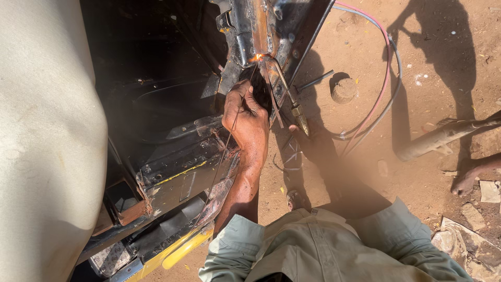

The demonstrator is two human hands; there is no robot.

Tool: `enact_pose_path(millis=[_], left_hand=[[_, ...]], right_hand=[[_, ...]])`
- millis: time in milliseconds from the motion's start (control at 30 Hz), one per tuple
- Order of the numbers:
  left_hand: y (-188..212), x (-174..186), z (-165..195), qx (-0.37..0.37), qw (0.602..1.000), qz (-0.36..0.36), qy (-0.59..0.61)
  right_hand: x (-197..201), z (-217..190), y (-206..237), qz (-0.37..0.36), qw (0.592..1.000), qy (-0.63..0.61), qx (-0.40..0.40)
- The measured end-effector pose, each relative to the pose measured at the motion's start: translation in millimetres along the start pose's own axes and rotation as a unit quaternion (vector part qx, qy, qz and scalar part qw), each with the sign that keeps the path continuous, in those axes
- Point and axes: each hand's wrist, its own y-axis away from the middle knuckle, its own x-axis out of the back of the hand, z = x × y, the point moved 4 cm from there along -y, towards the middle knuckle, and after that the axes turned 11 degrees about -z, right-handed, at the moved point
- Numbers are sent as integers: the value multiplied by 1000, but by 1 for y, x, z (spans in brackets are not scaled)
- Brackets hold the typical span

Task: The person gas-welds the metal frame of a yellow auto-rickshaw, holding a filler rod to the joint with one hand while directing an oxy-fuel torch flame at the weld point with the other. They reposition along the frame and continue welding multiple joints on the vehicle body.

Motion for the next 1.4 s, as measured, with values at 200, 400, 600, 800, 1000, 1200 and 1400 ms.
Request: enact_pose_path(millis=[200, 400, 600, 800, 1000, 1200, 1400], left_hand=[[1, -1, 0, 1, 1000, -1, 11], [-1, -1, 1, -5, 1000, 2, 1], [-2, -1, 0, 10, 1000, -19, 11], [-2, 2, 8, -2, 1000, -11, -27], [-1, 2, 10, 31, 999, -11, -41], [-1, 2, 7, 24, 999, -9, -42], [-2, 1, 8, 20, 999, -13, -44]], right_hand=[[3, -3, 4, -4, 999, 17, -37], [0, 4, 2, -13, 1000, 1, -23], [2, 0, 1, 21, 997, 18, 74], [-3, 7, 0, 1, 998, 42, -52], [-4, 5, -1, -7, 999, 20, -36], [-4, 4, -4, -23, 999, 23, -42], [-1, -10, -2, 22, 996, 46, 79]])
